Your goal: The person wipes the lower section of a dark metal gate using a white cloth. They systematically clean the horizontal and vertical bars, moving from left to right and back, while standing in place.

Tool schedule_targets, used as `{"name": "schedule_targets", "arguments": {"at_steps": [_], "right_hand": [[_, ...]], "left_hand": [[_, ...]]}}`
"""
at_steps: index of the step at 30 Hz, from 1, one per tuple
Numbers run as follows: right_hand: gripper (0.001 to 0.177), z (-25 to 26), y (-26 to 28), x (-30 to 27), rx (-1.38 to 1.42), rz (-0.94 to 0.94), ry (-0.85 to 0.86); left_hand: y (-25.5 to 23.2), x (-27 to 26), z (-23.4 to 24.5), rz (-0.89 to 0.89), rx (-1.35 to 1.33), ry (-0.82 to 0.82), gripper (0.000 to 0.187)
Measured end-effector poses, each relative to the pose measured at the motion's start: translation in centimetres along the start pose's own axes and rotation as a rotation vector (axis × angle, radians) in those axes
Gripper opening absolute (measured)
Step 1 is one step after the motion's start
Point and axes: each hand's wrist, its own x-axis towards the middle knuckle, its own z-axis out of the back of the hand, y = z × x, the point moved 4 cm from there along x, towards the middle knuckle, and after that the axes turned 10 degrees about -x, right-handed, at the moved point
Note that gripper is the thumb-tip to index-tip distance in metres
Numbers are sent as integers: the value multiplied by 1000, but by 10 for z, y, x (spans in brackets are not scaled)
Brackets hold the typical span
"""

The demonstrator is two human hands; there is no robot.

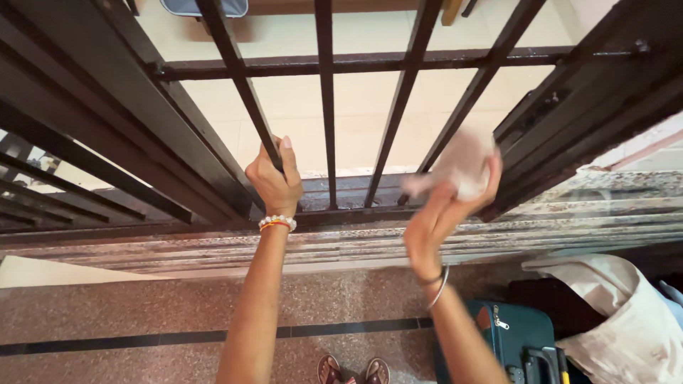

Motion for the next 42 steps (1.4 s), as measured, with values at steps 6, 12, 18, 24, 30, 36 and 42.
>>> {"name": "schedule_targets", "arguments": {"at_steps": [6,12,18,24,30,36,42], "right_hand": [[43,-45,28,79,19,29,30],[35,-56,-42,8,-105,2,22],[41,-47,-128,-78,-134,-235,304],[63,5,-116,-72,-113,-222,26],[64,41,-53,55,-214,-38,-313],[50,-12,-56,97,-155,37,-147],[48,-13,-127,10,-186,-61,32]], "left_hand": [[1,1,0,7,7,-7,26],[3,3,3,4,39,-23,25],[-1,3,2,6,17,-9,26],[-1,0,-2,29,3,-14,27],[5,-3,-6,26,-11,-18,28],[5,0,-6,14,-25,-11,29],[5,-2,-4,1,10,-22,26]]}}
